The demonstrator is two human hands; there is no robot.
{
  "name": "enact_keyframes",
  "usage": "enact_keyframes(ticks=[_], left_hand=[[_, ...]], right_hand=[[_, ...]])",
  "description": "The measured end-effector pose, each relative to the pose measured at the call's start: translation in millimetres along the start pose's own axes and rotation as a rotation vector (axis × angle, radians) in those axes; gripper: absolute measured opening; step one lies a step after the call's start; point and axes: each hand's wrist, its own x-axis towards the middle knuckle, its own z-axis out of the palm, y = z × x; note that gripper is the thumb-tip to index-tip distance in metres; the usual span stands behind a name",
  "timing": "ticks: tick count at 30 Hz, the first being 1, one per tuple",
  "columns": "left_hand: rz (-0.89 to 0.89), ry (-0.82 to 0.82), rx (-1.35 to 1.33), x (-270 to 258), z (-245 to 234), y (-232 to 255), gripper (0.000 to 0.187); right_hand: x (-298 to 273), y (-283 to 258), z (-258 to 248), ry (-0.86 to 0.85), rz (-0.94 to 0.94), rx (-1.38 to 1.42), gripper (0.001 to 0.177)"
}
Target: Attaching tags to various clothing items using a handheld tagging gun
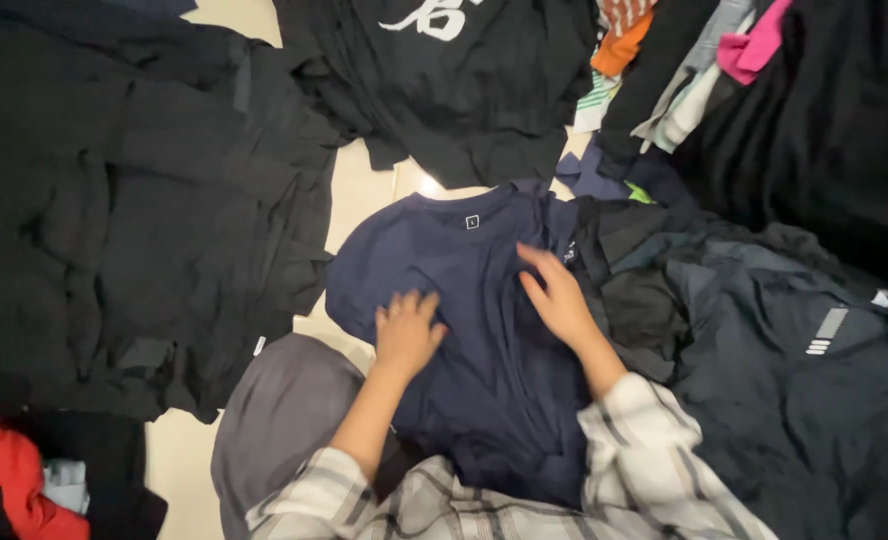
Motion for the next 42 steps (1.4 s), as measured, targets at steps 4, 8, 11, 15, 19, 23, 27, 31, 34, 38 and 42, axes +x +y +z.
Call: enact_keyframes(ticks=[4,8,11,15,19,23,27,31,34,38,42], left_hand=[[0.385,-0.318,-0.048,-72.7,-1.3,15.4,0.051],[0.461,-0.557,-0.104,-144.9,32.6,5.6,0.069],[0.454,-0.532,0.029,-154.4,50.7,1.7,0.039],[0.459,-0.347,-0.127,-139.7,40.8,0.1,0.028],[0.197,-0.235,-1.122,-144.6,-30.2,9.8,0.019],[-0.007,-0.091,-1.570,-152.9,-62.6,6.4,0.022],[0.120,0.101,-1.461,-168.1,-124.2,-2.6,0.026],[0.282,0.440,-1.522,-202.1,-195.9,-16.4,0.031],[0.451,0.620,-1.538,-245.3,-241.1,-32.0,0.035],[0.559,0.532,-1.312,-320.1,-305.9,-13.6,0.024],[0.205,0.106,-0.547,-297.2,-284.4,-80.4,0.019]], right_hand=[[-99.8,-34.8,-65.9,-0.194,0.190,0.018,0.013],[-195.8,-39.5,-114.2,-0.544,0.407,0.154,0.013],[-260.4,-15.6,-114.3,-0.808,0.625,-0.073,0.046],[-273.8,-56.3,-105.5,-0.841,0.541,-0.404,0.085],[-286.2,-54.6,-90.2,-0.668,0.449,-0.555,0.069],[-293.9,-21.5,-76.2,-0.366,0.295,-0.347,0.017],[-264.1,-57.8,-122.9,-0.196,0.503,-0.031,0.016],[-234.0,-128.3,-174.0,-0.114,0.260,0.225,0.005],[-232.6,-166.5,-214.2,-0.195,0.170,0.284,0.015],[-233.9,-205.6,-240.4,-0.683,0.315,0.042,0.034],[-231.2,-192.6,-185.2,-0.846,0.408,0.476,0.029]])
